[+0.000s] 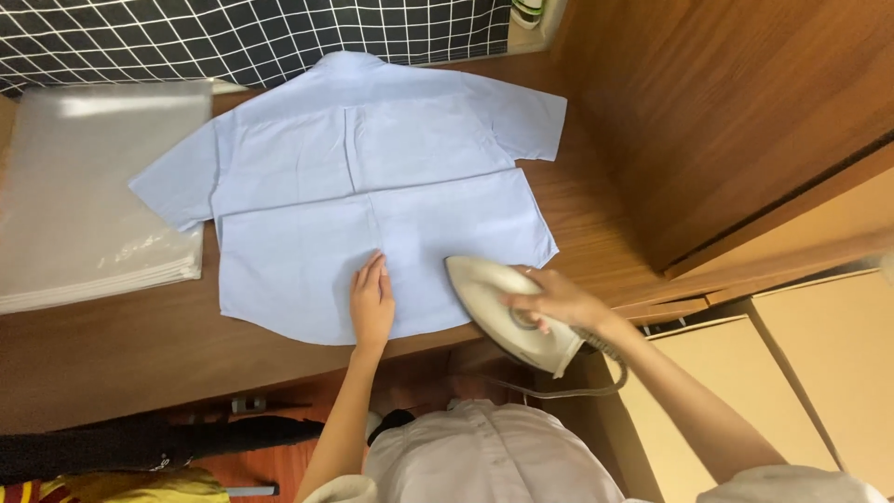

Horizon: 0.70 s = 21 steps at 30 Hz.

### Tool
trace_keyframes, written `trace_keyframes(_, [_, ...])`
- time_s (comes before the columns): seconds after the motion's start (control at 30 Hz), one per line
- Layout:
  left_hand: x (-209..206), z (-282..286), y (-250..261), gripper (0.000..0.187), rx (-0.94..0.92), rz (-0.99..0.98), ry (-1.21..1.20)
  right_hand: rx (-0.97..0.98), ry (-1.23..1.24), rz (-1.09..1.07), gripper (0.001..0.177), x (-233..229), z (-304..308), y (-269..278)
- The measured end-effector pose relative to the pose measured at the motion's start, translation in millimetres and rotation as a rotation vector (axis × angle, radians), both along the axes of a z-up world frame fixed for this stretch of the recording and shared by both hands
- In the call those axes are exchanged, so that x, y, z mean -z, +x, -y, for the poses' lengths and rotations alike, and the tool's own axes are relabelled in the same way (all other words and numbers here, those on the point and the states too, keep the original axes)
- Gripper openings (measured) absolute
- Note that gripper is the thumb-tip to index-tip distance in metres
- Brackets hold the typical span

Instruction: Ironing a blue button-down shirt and folding it neatly for storage or sale.

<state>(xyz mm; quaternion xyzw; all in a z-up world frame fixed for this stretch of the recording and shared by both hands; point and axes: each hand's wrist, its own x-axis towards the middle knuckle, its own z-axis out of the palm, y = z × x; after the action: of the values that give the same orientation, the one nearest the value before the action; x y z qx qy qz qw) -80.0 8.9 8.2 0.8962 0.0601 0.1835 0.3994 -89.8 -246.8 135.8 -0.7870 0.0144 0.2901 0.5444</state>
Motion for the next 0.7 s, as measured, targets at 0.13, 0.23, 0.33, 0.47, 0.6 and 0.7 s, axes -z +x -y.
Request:
trace_keyframes(0.13, [4,-1,1,0.026,-0.008,0.038,0.043,0.069,-0.017,0.035,0.051,8,35,10])
trace_keyframes(0.23, [3,0,1,0.024,-0.009,0.072,0.083,0.114,-0.044,0.09,0.045,34,68,27])
trace_keyframes(0.33, [1,1,1,0.023,-0.022,0.063,0.101,0.197,-0.161,0.089,0.048,41,91,39])
trace_keyframes(0.47, [1,0,2,0.021,-0.029,0.079,0.097,0.277,-0.245,0.089,0.053,15,91,37])
trace_keyframes(0.6, [24,-17,21,0.017,0.007,0.096,-0.117,0.269,-0.335,0.108,0.056,1,74,27])
trace_keyframes(0.7, [-9,-25,31,0.018,-0.062,-0.114,-0.315,0.35,-0.039,0.08,0.037,-25,50,13])
